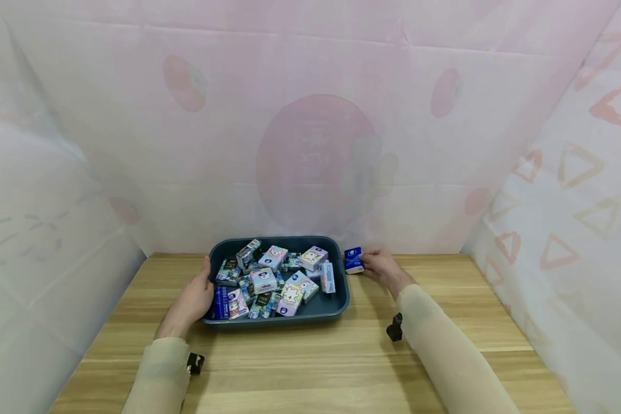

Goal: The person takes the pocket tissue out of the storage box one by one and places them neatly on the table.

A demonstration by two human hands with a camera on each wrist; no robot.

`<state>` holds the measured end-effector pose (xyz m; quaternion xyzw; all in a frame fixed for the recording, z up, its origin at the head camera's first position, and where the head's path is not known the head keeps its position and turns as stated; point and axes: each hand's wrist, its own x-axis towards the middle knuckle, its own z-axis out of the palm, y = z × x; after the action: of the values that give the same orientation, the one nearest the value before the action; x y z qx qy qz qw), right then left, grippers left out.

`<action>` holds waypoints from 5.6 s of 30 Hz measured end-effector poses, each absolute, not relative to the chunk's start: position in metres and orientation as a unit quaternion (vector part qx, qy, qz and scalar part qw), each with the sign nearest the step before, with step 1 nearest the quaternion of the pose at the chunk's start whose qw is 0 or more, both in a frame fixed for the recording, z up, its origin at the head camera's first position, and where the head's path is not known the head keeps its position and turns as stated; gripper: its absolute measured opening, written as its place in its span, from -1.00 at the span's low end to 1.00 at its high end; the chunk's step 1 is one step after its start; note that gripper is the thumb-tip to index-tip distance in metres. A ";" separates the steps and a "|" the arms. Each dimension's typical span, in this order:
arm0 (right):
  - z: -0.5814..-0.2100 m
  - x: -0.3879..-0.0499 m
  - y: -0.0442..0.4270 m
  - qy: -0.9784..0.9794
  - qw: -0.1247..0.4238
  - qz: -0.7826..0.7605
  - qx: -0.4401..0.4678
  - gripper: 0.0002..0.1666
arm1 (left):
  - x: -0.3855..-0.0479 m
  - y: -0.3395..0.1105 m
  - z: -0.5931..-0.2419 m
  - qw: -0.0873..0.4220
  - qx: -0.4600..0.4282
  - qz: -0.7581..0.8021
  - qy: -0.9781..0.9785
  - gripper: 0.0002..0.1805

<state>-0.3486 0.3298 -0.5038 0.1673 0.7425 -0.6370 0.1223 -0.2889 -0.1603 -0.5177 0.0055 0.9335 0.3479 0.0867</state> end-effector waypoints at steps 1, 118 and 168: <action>-0.503 -0.348 0.330 0.745 0.121 -0.634 0.166 -0.36 | -0.289 -0.160 -0.518 0.086 0.004 0.348 0.933 -0.16; -0.454 -0.289 0.210 0.884 0.105 -0.425 -0.166 -0.77 | -0.289 -0.159 -0.514 0.095 0.001 0.350 0.932 -0.19; -0.477 -0.330 0.354 0.788 -0.012 -0.610 0.085 -0.81 | -0.285 -0.157 -0.518 0.089 -0.009 0.352 0.932 -0.18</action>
<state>-0.3295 0.3541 -0.4772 0.0852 0.7877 -0.6101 -0.0117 -0.2851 -0.1572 -0.5175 -0.0090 0.9317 0.3522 0.0887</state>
